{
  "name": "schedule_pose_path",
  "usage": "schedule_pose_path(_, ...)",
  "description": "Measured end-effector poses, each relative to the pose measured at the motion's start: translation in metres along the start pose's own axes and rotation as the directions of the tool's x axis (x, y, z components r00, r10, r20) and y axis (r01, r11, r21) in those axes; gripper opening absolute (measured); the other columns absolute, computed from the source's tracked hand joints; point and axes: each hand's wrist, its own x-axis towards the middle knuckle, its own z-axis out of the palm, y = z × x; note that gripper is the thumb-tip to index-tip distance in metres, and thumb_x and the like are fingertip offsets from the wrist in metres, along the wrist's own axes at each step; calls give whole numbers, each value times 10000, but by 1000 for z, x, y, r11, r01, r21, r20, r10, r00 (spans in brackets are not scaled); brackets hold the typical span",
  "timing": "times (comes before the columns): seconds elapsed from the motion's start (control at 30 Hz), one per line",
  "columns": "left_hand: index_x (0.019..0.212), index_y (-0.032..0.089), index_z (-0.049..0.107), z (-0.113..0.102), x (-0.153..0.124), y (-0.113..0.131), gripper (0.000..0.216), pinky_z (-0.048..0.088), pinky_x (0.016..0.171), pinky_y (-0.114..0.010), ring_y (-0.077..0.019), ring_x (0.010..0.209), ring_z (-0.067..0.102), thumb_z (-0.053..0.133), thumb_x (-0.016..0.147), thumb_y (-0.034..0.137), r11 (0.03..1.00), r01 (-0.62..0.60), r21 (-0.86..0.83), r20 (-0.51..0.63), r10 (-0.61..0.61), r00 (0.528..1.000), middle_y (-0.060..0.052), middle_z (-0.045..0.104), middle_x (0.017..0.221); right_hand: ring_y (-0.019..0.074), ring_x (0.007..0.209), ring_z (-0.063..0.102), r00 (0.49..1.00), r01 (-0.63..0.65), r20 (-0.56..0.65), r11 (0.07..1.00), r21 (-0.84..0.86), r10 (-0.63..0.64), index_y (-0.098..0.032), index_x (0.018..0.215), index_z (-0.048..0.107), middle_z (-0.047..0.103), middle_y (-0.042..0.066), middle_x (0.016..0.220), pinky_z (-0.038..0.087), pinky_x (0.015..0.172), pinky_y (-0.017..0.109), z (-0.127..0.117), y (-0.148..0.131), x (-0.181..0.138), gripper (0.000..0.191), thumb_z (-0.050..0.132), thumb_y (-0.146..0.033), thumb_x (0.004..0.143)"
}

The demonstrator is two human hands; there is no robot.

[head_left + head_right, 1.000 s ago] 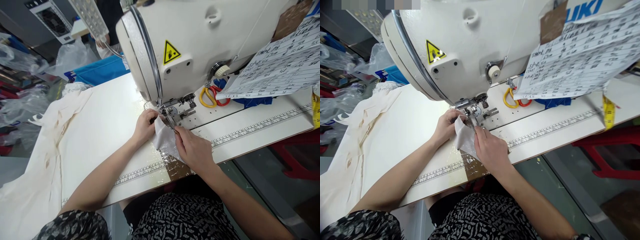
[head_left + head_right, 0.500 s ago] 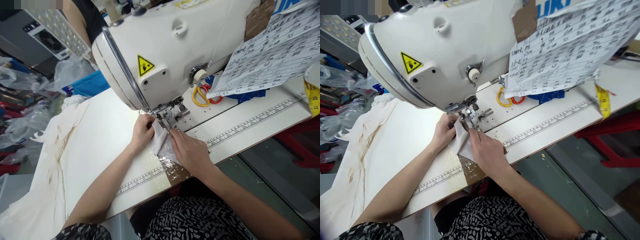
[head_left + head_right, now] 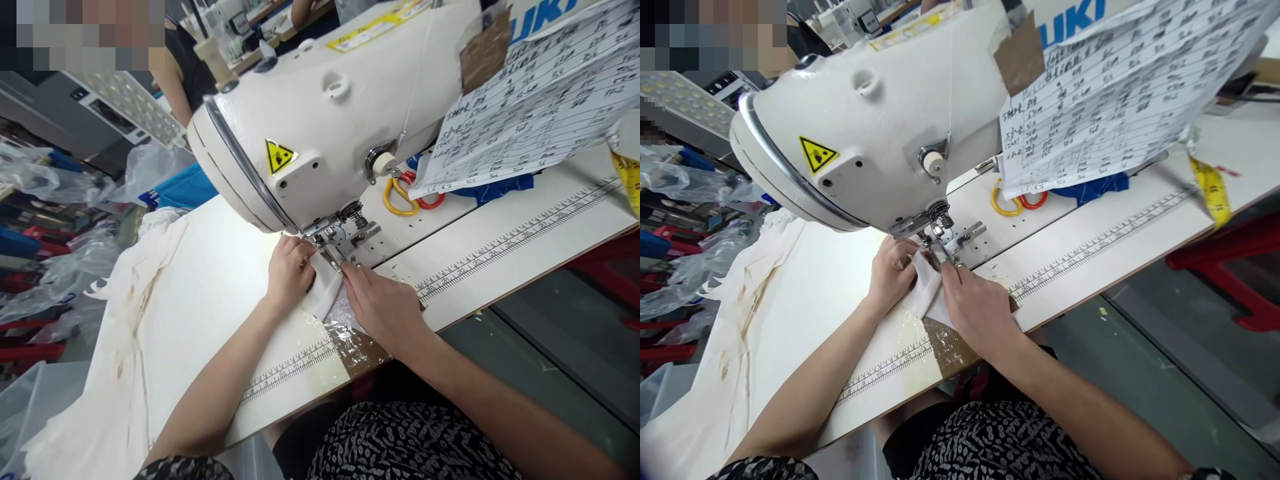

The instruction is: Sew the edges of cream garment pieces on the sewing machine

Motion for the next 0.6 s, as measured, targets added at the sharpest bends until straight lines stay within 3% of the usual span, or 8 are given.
schedule_pose_path(0.1,870,203,634,0,0,0,177,544,761,-387,-218,862,632,520,879,68,985,-148,90,17,147,989,-56,707,915,148,620,694,999,6,-38,1000,-22,-7,-120,1250,677,784,64,903,342,481,270,-1,-1,-1,325,432,-198,1052)
schedule_pose_path(0.23,952,191,682,-11,1,4,202,578,820,-418,-229,948,640,512,921,86,985,-165,40,144,158,977,-84,697,1000,156,637,706,997,1,-81,1000,28,1,-113,1220,670,788,82,888,377,486,260,-12,-3,-16,315,420,-162,1033)
schedule_pose_path(0.43,1060,159,733,-23,0,26,330,606,890,-471,-288,1088,593,442,936,66,984,-125,124,351,75,933,-140,672,1137,132,472,643,995,41,-98,945,323,-10,-163,1058,636,735,20,699,394,403,224,-34,2,-65,280,359,-177,1018)
schedule_pose_path(0.6,1122,87,705,-13,-7,50,317,573,991,-514,-321,1131,584,445,941,96,957,-68,282,332,-31,943,-180,661,1210,140,496,679,983,110,-172,956,273,-64,-177,996,606,737,11,723,450,416,231,-34,11,-78,250,357,-161,1014)
